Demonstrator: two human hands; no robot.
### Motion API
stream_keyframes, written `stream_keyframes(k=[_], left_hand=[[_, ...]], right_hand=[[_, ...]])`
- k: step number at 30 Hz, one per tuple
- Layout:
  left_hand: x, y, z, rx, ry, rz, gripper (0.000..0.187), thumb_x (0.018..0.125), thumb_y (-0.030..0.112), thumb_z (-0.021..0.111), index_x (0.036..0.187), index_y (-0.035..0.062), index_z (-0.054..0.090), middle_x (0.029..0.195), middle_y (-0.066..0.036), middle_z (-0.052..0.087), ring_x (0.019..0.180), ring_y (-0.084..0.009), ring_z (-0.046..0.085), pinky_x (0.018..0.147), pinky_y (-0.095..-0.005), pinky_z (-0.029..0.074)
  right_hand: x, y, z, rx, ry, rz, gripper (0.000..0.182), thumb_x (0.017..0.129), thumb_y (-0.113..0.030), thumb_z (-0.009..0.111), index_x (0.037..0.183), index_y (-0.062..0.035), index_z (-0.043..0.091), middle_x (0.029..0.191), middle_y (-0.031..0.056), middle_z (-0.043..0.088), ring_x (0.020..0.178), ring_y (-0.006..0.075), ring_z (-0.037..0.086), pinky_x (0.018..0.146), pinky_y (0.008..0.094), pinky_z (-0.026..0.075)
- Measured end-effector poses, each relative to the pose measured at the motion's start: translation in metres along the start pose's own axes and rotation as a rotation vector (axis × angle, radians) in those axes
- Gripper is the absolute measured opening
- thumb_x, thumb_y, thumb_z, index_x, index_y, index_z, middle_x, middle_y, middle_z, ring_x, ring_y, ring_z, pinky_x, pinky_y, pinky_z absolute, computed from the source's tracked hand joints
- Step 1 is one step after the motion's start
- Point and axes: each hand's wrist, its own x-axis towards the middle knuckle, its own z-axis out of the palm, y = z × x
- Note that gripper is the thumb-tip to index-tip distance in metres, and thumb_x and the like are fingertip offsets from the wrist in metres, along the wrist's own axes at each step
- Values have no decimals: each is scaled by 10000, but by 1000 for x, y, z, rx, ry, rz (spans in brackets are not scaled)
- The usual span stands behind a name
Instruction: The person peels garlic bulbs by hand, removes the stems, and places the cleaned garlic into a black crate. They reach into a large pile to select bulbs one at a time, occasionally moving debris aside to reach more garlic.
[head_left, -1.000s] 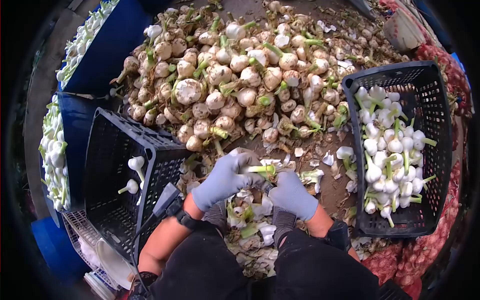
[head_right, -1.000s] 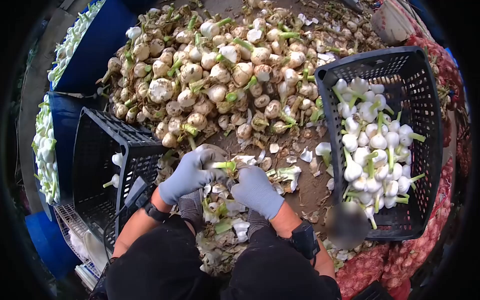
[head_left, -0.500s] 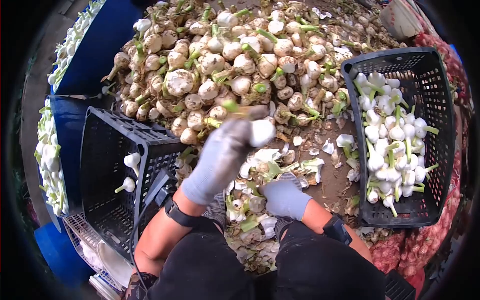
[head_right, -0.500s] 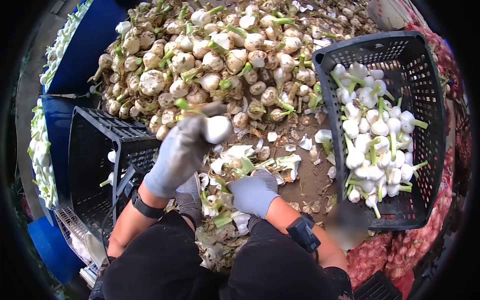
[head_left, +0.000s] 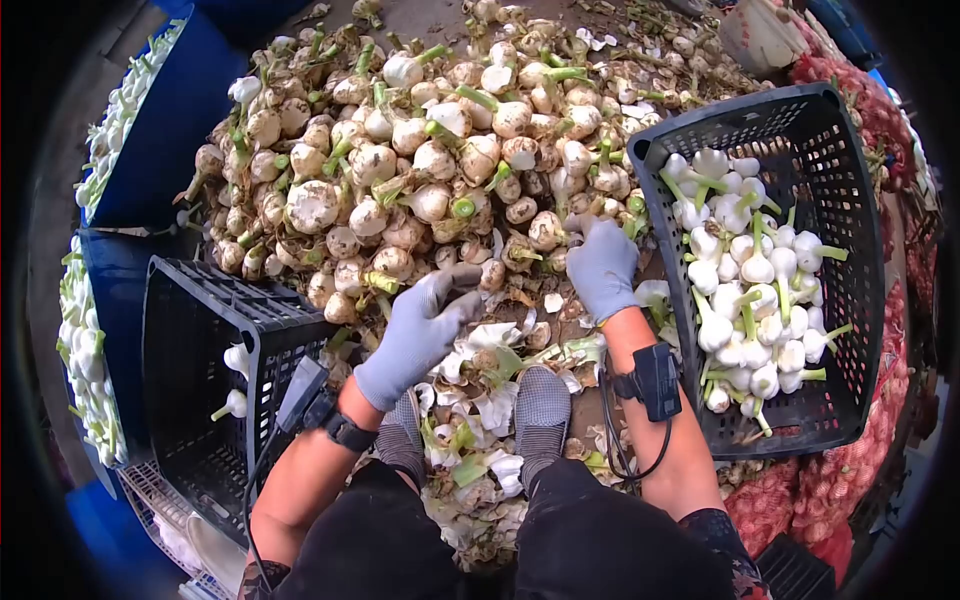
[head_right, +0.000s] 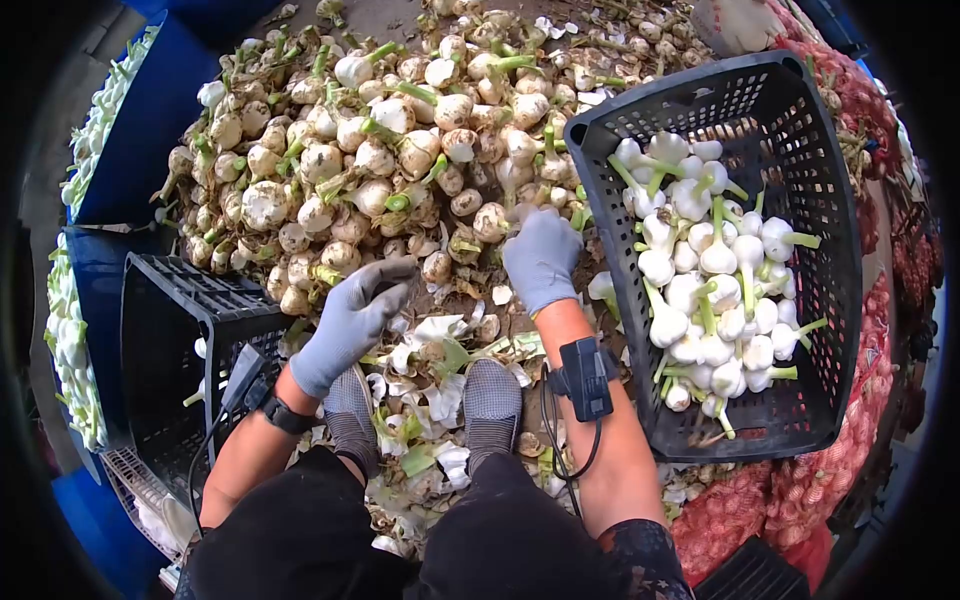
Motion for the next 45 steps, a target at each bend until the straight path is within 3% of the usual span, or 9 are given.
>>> stream_keyframes(k=[8,11,15,17,18,22,37,41,45], left_hand=[[1,-6,6,214,99,189,483,850,54,685,1313,32,549,1196,-128,626,1115,-217,594,992,-318,453],[-12,15,14,469,143,489,725,722,10,750,1391,102,486,1394,-188,469,1264,-364,503,1066,-400,411],[10,-9,14,378,50,552,637,737,1,745,1325,82,513,1304,-156,550,1216,-276,554,1005,-340,457],[-1,-2,14,-41,22,167,620,758,-8,743,1320,12,482,1305,-77,555,1229,-195,516,1052,-317,413],[-8,7,10,-250,14,-76,647,787,132,789,1346,-2,491,1249,-68,579,1143,-110,524,989,-276,430],[-34,0,10,-116,-181,132,885,804,171,782,1514,14,277,1446,-110,460,1269,-162,481,1071,-303,375],[-52,0,3,-300,-42,-75,606,783,53,785,1315,35,494,1240,-88,582,1072,-166,616,960,-304,503],[-52,-19,1,-576,-76,-124,671,858,262,760,1391,35,420,1118,-83,645,983,-179,658,843,-281,550],[-50,-20,-3,-692,-165,-215,890,906,635,526,1495,36,234,1000,-94,653,688,-166,676,536,-216,515]], right_hand=[[-23,15,-1,358,257,-218,291,734,19,617,967,-127,712,902,153,664,835,349,637,741,448,518],[-65,-17,-46,1109,-79,2,280,839,124,528,1043,-14,662,939,85,679,817,131,627,692,258,503],[-76,-41,-41,1362,-407,82,304,902,95,516,1192,47,596,1052,86,666,890,109,622,808,199,488],[-73,-42,-35,1642,-311,-35,292,922,48,541,1209,39,593,1036,89,658,919,99,620,815,198,492],[-77,-52,-53,1632,-281,44,218,941,-39,564,1143,31,607,932,84,656,804,91,635,720,200,513],[-93,-53,-50,1295,-717,48,178,958,-175,571,985,-2,604,724,63,626,527,92,571,496,204,456],[-118,-63,-37,1406,-671,222,217,981,-127,487,1059,34,609,786,26,628,645,85,586,566,216,481],[-117,-65,-31,1378,-757,339,169,937,-103,583,1033,20,647,825,64,674,614,112,613,536,257,503],[-122,-58,-15,692,-327,-109,179,940,-92,573,873,55,650,693,69,619,607,100,587,512,304,443]])
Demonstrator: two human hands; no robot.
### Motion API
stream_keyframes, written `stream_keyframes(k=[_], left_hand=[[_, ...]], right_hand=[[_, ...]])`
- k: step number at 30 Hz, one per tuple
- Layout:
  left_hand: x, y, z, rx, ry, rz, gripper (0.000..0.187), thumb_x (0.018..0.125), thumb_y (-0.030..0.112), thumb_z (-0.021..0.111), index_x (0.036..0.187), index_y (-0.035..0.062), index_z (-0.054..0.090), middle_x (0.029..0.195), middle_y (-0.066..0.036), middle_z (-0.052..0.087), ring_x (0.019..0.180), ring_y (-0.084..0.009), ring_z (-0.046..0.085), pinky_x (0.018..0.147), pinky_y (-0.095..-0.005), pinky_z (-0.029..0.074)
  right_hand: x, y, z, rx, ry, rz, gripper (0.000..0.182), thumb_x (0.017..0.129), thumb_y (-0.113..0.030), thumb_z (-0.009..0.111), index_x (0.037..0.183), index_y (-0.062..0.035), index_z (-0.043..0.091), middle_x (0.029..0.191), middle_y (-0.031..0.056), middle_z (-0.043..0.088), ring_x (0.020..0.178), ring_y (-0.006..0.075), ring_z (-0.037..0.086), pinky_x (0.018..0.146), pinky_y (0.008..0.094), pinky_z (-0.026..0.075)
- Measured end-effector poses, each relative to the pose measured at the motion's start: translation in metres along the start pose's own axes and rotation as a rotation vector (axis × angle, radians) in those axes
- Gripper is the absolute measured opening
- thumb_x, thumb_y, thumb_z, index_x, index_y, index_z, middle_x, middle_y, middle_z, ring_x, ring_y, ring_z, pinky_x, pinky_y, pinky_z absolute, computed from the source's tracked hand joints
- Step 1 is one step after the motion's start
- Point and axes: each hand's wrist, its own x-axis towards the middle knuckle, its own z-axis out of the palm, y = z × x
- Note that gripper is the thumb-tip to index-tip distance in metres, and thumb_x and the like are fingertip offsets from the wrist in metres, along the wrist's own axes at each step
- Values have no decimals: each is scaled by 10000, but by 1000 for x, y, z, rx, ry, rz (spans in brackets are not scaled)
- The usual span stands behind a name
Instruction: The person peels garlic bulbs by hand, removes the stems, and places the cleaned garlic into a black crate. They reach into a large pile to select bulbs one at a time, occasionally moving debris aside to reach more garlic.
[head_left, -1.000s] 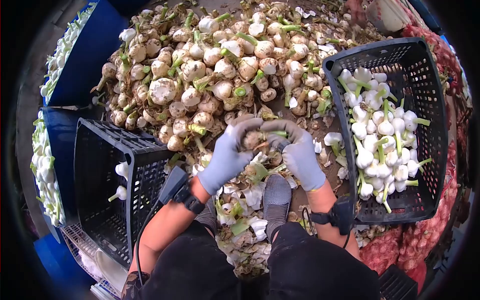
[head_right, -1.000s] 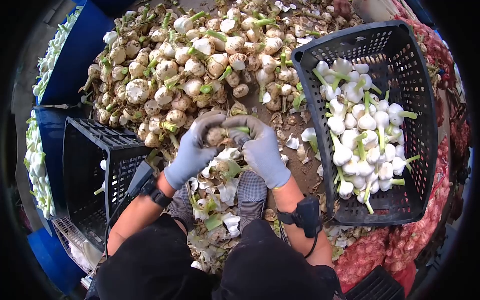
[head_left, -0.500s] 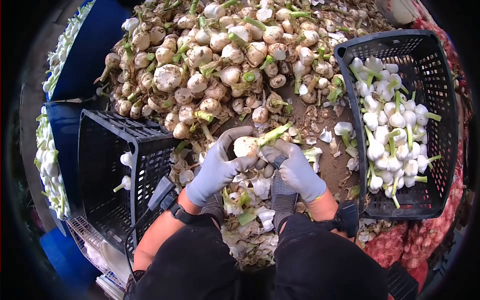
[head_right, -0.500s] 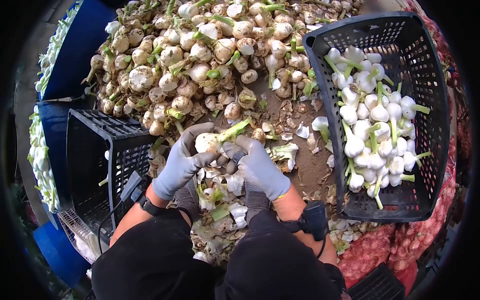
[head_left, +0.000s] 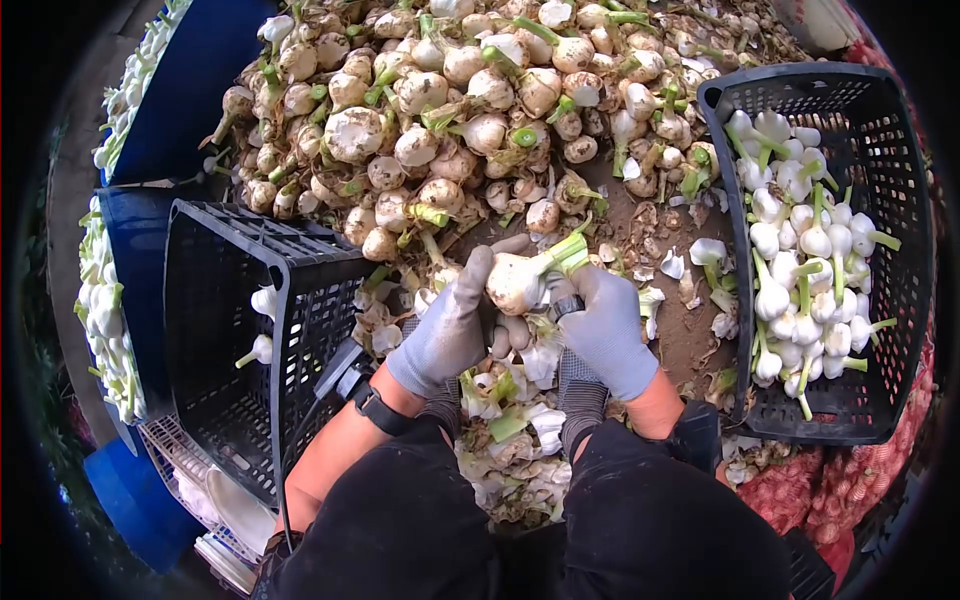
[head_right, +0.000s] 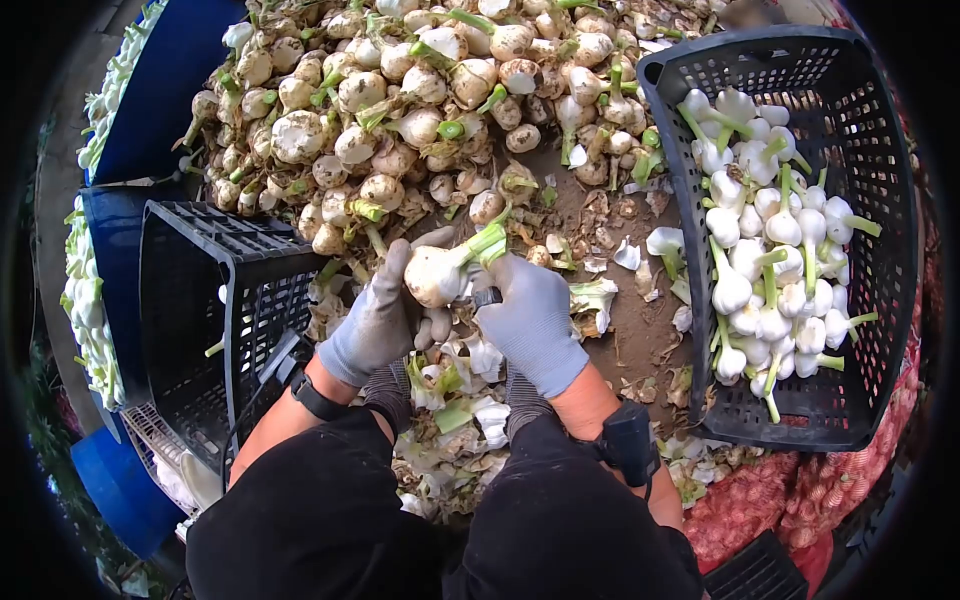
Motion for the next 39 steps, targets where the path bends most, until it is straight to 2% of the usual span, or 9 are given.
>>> stream_keyframes(k=[3,5,10,14,18,26,30,33,39], left_hand=[[1,2,2,-299,-126,-67,777,951,517,557,1510,95,219,958,-147,627,651,-202,669,489,-244,525],[-2,0,1,-44,-46,-76,708,962,396,567,1508,99,228,960,-143,622,660,-199,671,489,-233,518],[-4,-8,-12,535,94,181,586,943,-9,490,1483,51,272,1010,-114,610,723,-118,605,567,-210,486],[-1,-1,-25,767,513,201,311,972,188,566,1237,24,568,1088,-86,657,906,-110,620,771,-228,496],[-9,6,-11,1031,231,598,377,885,281,677,1154,21,626,1188,-145,622,1090,-219,597,948,-344,459],[-38,14,-14,171,-17,112,463,980,446,538,1048,-7,606,1323,-219,561,1135,-311,611,1001,-466,482],[-48,50,-3,29,149,478,611,993,497,464,1391,34,477,1429,-175,483,1253,-360,529,1032,-478,460],[-85,95,-6,637,431,987,588,1006,474,452,1329,-14,516,1346,-219,538,1190,-300,578,1015,-404,473],[-151,131,-2,1100,1259,1129,459,945,7,575,1390,-25,466,1417,-170,478,1289,-240,490,1071,-368,432]], right_hand=[[2,-1,1,-415,113,-300,103,872,-69,611,923,-12,680,770,143,665,649,213,634,621,331,500],[6,3,17,593,129,-96,176,872,-41,614,1031,15,665,837,80,678,737,133,626,682,286,506],[6,-2,6,758,-227,264,240,899,-21,585,1123,54,625,924,69,674,805,90,608,761,235,508],[-16,-33,3,742,-375,214,255,875,63,509,1096,32,633,945,63,674,845,88,626,753,245,510],[-5,-12,6,697,-493,251,255,879,14,504,1099,31,632,935,83,683,832,130,643,779,268,516],[-2,20,0,-344,-311,141,193,857,-92,543,976,-23,679,796,189,685,702,307,674,669,400,536],[-37,21,26,-436,-1150,-41,397,745,-169,600,1128,-123,692,840,174,687,804,362,678,748,428,539],[-45,27,21,-477,-1141,-85,402,778,-182,631,1174,-128,675,900,165,699,819,370,671,769,428,535],[-9,45,-27,-508,1,-43,306,792,-95,639,1083,-157,712,887,140,677,829,317,647,748,416,528]])
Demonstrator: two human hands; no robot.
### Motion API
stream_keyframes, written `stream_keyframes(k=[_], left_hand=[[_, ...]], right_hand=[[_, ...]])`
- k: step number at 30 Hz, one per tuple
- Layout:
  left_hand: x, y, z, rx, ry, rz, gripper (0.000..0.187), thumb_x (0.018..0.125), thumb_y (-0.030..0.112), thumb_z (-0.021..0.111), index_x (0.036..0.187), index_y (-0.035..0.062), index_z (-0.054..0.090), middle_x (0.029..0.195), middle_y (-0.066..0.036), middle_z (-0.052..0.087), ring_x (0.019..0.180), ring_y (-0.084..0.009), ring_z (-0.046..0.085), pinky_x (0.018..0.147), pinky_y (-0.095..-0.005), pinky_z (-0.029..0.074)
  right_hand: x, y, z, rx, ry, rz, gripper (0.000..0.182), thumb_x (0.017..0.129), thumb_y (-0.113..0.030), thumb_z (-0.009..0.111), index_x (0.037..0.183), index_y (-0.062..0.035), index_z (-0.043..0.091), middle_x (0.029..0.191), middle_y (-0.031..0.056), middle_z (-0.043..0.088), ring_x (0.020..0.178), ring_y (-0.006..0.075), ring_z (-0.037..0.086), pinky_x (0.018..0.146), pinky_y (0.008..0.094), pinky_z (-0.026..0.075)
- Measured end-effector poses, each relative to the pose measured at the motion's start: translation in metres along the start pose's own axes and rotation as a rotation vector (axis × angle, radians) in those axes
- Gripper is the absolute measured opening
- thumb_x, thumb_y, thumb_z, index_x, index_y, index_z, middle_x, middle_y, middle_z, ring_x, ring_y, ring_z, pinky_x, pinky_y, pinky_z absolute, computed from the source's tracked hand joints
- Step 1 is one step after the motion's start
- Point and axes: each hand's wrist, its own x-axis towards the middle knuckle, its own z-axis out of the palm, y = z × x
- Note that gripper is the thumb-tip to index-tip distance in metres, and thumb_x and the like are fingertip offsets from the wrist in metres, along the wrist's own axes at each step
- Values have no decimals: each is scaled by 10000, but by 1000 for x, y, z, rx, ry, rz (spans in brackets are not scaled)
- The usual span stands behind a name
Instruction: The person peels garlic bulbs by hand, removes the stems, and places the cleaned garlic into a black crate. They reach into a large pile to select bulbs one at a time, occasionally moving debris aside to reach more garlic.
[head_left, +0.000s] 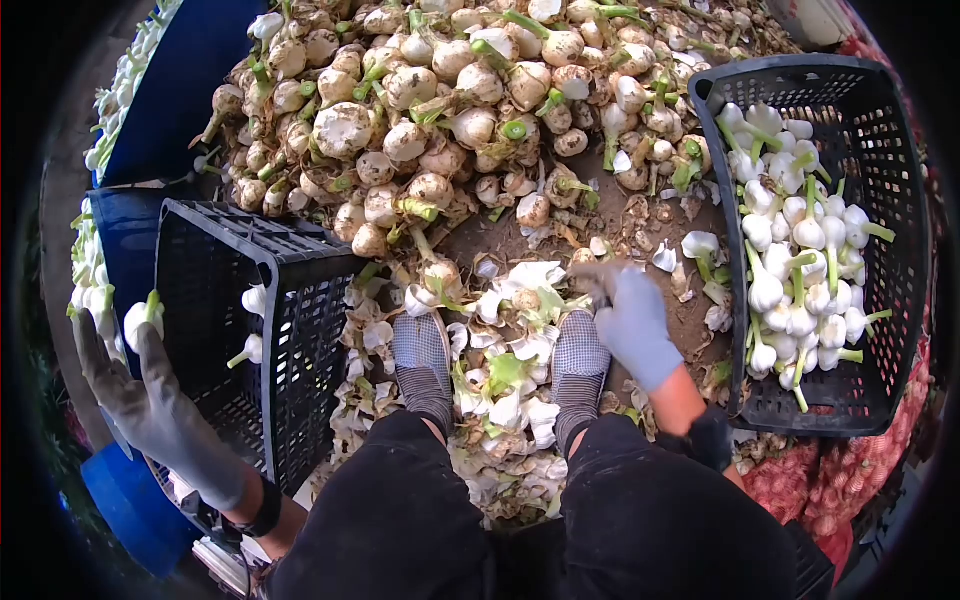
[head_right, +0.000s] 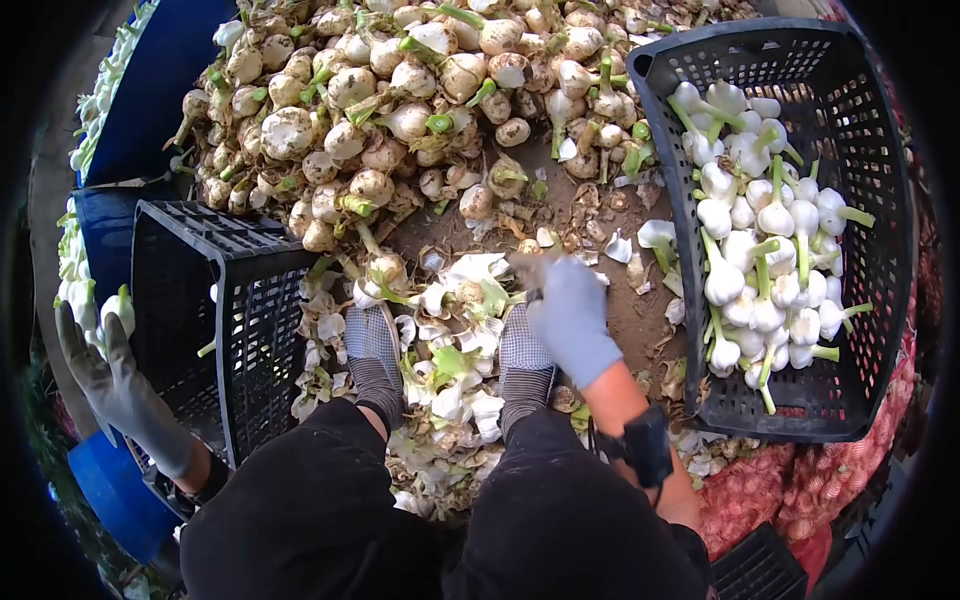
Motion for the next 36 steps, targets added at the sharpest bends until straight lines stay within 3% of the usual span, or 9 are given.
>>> stream_keyframes(k=[4,6,9,11,14,17,26,29,36], left_hand=[[-48,4,61,-324,-569,-6,417,874,0,660,1284,1,582,1251,-141,620,1149,-230,603,1001,-340,475],[-76,-7,106,-393,-998,-186,511,832,77,723,1319,43,571,1238,-147,624,1124,-241,614,955,-338,502],[-118,-5,159,-435,-1135,196,527,799,63,746,1301,108,590,1178,-132,650,1075,-241,640,920,-361,517],[-121,-10,166,-458,-1302,96,557,780,32,773,1298,47,569,1212,-61,642,1085,-180,623,959,-312,511],[-121,-9,168,-679,-1206,-567,520,782,6,783,1242,2,543,1139,-51,636,1012,-98,607,869,-253,526],[-123,-5,160,-672,-1135,-677,515,770,-1,790,1213,-5,528,1133,-63,622,1004,-110,604,874,-263,520],[-132,-10,157,-754,-1059,-639,467,780,24,789,1163,2,523,1117,-72,610,996,-122,600,885,-290,509],[-127,-5,150,-1040,-1079,-1070,439,789,23,778,1145,5,522,1116,-76,607,978,-123,601,870,-297,510],[-128,-19,155,-415,-942,-38,463,628,32,858,1017,36,607,1038,-61,618,948,-152,608,860,-303,502]], right_hand=[[24,42,33,-458,235,-92,219,837,-79,624,1041,-104,701,936,157,676,890,321,651,788,443,510],[25,39,28,-144,64,-7,211,831,-69,638,1031,-93,701,910,159,673,849,305,649,780,414,512],[14,-19,-7,416,-44,-30,167,827,-108,650,979,-113,719,887,143,685,839,341,633,742,389,512],[20,-21,-6,379,7,-219,194,841,-111,648,1022,-77,707,892,109,691,825,260,660,715,336,515],[25,-40,-20,1435,-34,104,362,978,-221,574,1268,-3,578,893,30,640,808,80,637,675,217,536],[24,-33,-12,1604,-238,98,392,1008,-246,534,1317,-4,529,901,52,634,758,92,626,639,231,562],[18,-66,-12,1391,-316,295,267,988,-230,569,1039,29,611,808,48,651,638,75,622,548,193,486],[18,-64,-16,1366,-381,183,269,991,-210,556,1061,45,605,828,61,655,687,102,639,609,223,509],[21,-77,-10,1290,-308,286,246,998,-141,536,1151,38,608,873,38,663,666,70,604,610,212,503]])
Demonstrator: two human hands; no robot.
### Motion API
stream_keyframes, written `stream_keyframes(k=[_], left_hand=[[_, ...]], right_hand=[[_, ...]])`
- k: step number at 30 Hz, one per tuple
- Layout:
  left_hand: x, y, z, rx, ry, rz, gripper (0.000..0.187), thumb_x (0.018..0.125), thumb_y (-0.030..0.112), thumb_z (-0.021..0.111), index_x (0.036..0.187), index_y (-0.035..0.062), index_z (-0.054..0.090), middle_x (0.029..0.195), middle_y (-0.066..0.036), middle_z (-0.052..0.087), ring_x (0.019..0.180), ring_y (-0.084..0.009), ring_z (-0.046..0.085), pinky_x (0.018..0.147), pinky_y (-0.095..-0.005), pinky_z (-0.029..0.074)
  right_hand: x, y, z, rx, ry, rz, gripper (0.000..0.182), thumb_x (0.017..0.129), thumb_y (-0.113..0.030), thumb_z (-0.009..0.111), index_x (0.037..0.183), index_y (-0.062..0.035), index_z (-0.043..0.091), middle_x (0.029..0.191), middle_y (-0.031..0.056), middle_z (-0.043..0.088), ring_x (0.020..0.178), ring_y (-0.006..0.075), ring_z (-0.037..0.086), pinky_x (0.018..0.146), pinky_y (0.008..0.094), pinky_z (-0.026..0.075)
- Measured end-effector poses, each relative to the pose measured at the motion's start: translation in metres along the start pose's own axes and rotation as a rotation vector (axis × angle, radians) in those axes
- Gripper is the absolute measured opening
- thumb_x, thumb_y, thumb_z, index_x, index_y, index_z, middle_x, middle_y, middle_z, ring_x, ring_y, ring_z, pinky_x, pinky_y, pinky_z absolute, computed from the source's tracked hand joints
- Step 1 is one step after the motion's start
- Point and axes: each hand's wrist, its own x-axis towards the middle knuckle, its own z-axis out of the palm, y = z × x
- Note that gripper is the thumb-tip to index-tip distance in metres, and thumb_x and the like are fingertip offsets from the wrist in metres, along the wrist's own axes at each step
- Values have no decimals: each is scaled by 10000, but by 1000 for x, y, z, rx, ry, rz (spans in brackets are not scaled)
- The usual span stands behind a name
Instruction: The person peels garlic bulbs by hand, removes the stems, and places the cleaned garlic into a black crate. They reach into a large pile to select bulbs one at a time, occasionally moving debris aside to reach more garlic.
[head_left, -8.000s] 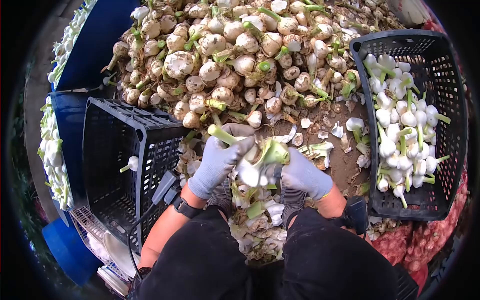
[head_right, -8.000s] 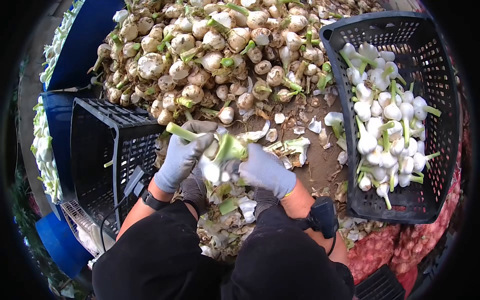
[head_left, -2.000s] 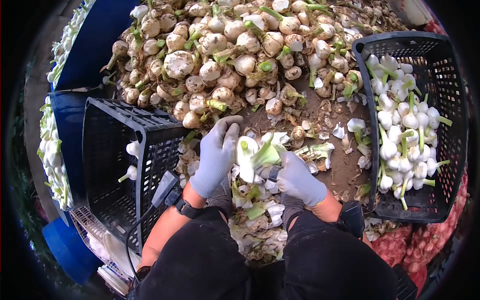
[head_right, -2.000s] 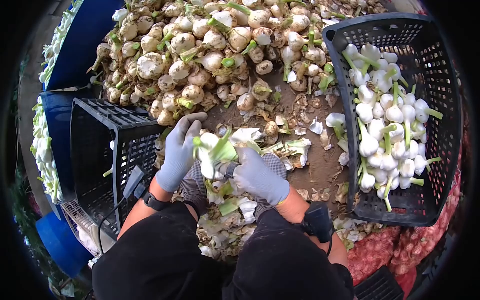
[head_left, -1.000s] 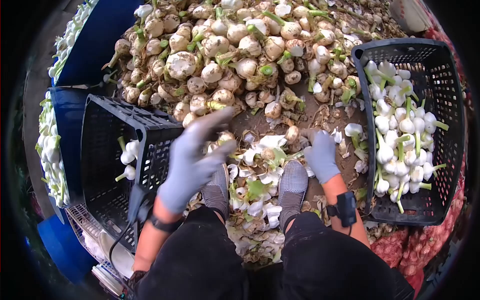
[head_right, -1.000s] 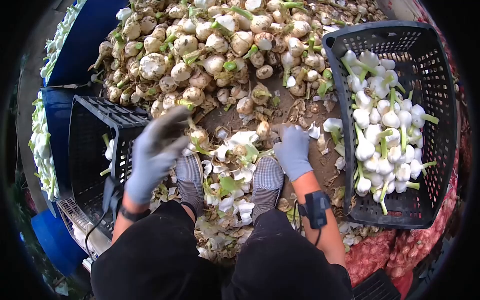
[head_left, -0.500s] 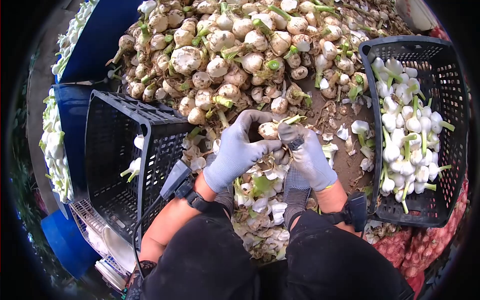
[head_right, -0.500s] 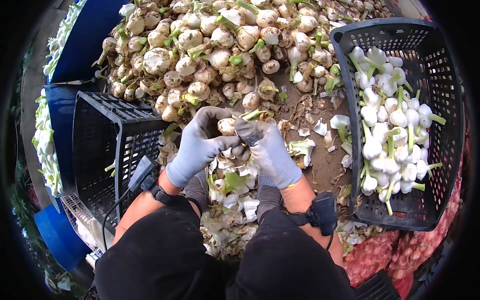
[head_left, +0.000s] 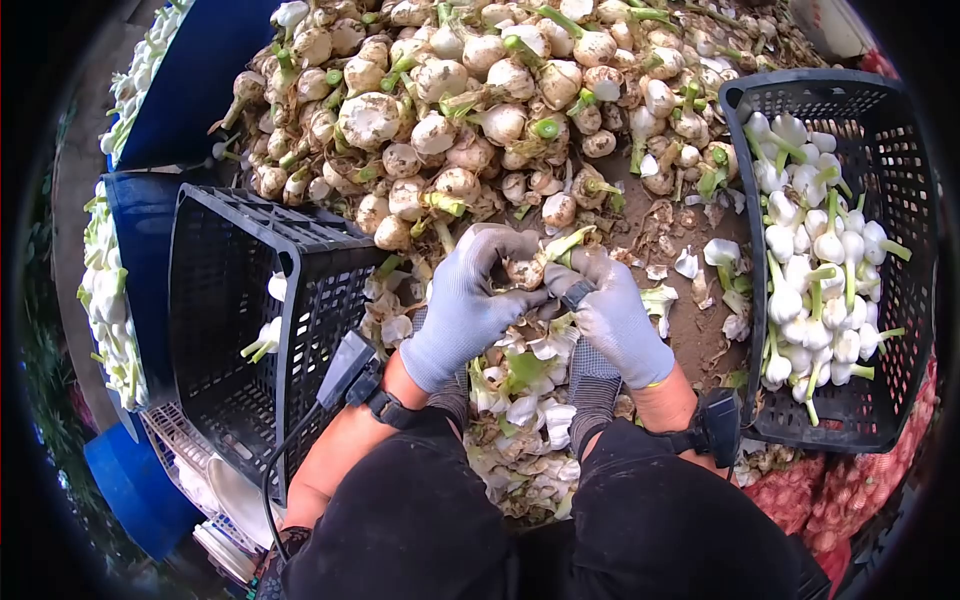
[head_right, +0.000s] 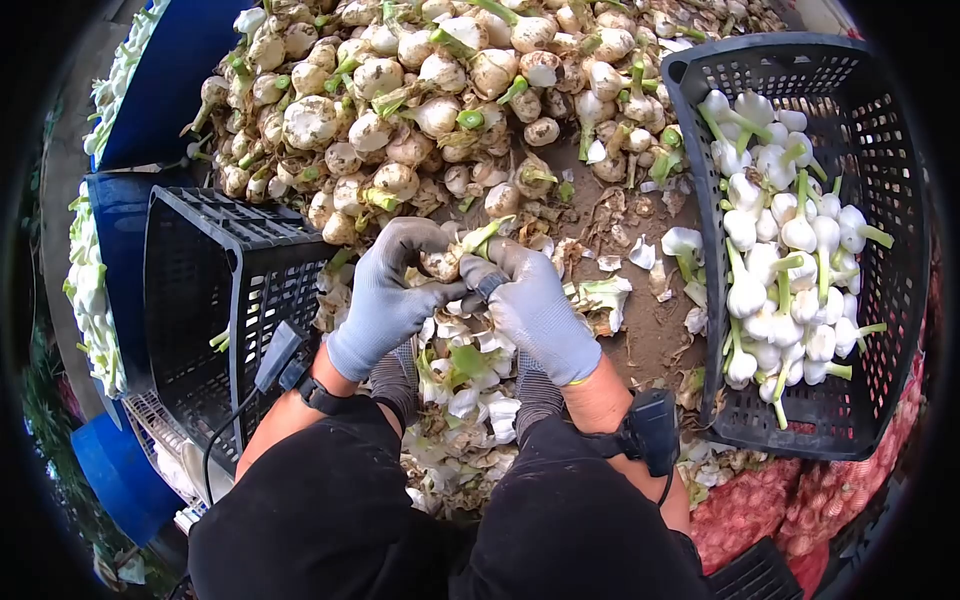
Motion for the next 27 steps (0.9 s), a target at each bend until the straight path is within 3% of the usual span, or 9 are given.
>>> stream_keyframes(k=[5,7,11,13,15,22,25,26,27], left_hand=[[-4,3,2,80,-21,80,422,666,80,839,1018,50,609,983,-83,636,871,-213,636,758,-313,520],[-6,4,6,-617,-79,-450,445,723,112,843,1073,58,572,961,-61,643,851,-163,634,737,-285,527],[-11,1,-3,-1277,-260,-706,426,913,238,682,1237,48,481,941,-76,646,784,-169,677,642,-259,532],[-9,-2,2,-969,-143,-623,446,956,273,614,1303,23,487,1024,-50,624,826,-132,639,680,-259,507],[-6,-17,7,-425,-88,-390,378,968,234,542,1267,2,529,1005,-53,632,836,-106,627,712,-258,525],[-12,-30,15,-631,-183,-516,591,941,340,647,1397,34,430,1131,-93,615,925,-165,639,796,-277,523],[-27,-35,24,61,-437,-172,565,866,270,705,1318,-8,510,1123,-178,607,991,-327,623,896,-362,502],[-37,-44,28,152,-472,-74,577,836,283,722,1314,26,527,1157,-198,588,1000,-361,615,905,-386,500],[-42,-45,33,240,-506,27,591,805,296,740,1310,60,543,1190,-218,569,1009,-396,607,914,-411,497]], right_hand=[[2,0,-4,-614,161,-108,168,920,-141,611,900,17,662,749,138,652,608,193,629,599,323,507],[2,1,-2,-785,222,-226,145,865,-141,633,836,1,652,759,207,637,654,327,646,620,400,508],[11,22,-10,-881,272,-317,127,850,-141,626,850,-18,655,816,198,657,748,399,647,674,449,520],[13,39,-10,-171,125,-298,275,896,-222,646,1082,-20,633,998,189,676,939,365,656,832,431,515],[3,-2,-11,-548,49,-572,548,908,-336,675,1344,-37,532,1226,218,627,1181,347,576,1019,398,422],[-24,-101,-50,-189,126,-133,204,967,-101,579,1128,-8,664,843,-3,652,660,29,553,595,197,471],[-25,-185,-98,172,273,-471,205,942,-129,627,1117,-27,657,959,92,694,700,122,655,640,244,556],[-9,-215,-158,-279,286,-795,228,948,-185,626,1112,-28,643,1022,113,670,864,196,663,791,333,581],[-28,-273,-157,408,85,-793,324,947,-300,628,1148,-48,597,1054,133,649,990,283,637,891,427,552]])
